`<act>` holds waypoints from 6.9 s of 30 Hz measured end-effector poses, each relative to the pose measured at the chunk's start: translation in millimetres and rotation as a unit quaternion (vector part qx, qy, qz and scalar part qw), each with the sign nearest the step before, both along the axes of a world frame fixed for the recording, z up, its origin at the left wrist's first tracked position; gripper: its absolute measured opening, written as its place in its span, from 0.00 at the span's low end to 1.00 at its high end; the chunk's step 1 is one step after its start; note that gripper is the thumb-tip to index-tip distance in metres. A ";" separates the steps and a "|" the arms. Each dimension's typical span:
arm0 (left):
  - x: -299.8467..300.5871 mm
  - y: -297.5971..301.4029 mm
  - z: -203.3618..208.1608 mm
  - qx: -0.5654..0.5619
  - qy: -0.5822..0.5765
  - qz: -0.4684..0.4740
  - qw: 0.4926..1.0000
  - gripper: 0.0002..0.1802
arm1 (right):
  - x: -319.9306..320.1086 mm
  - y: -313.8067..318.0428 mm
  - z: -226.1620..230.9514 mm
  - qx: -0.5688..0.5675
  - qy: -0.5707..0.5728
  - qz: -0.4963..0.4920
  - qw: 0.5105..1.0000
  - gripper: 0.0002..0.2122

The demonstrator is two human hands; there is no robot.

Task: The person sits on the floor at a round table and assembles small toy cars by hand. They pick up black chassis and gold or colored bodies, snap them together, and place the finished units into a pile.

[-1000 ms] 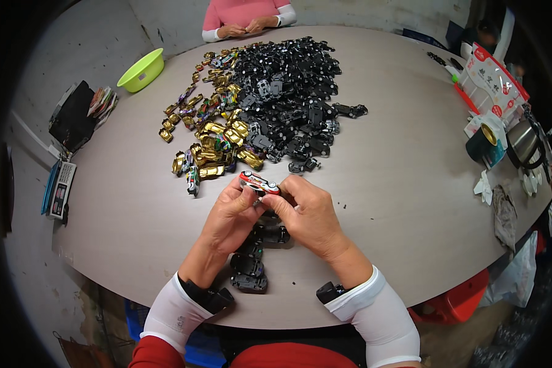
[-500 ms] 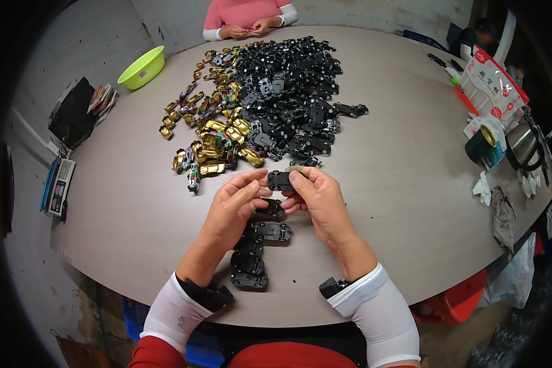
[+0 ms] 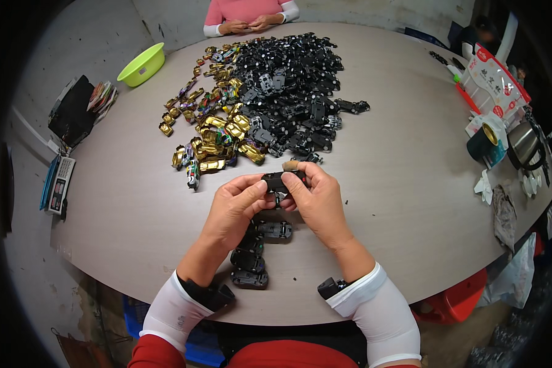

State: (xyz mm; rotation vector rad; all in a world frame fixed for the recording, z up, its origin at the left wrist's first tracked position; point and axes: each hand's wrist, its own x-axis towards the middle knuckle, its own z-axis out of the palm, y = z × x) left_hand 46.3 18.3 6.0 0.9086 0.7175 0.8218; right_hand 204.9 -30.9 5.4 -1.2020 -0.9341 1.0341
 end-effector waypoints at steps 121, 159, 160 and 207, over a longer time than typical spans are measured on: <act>-2.6 6.8 -13.9 0.121 0.104 0.073 0.984 0.08 | 2.2 9.6 -30.6 -0.007 -0.034 0.047 0.998 0.13; -4.9 17.3 -28.6 0.156 0.133 0.074 0.976 0.08 | 6.0 12.9 -37.4 0.042 -0.084 -0.001 0.996 0.12; -5.7 17.6 -29.5 0.155 0.135 0.076 0.976 0.08 | 5.9 12.1 -35.3 0.046 -0.094 -0.007 0.994 0.12; -3.6 7.4 -14.3 0.170 0.123 0.033 0.977 0.13 | 6.5 3.6 -7.9 -0.077 0.099 0.027 0.992 0.10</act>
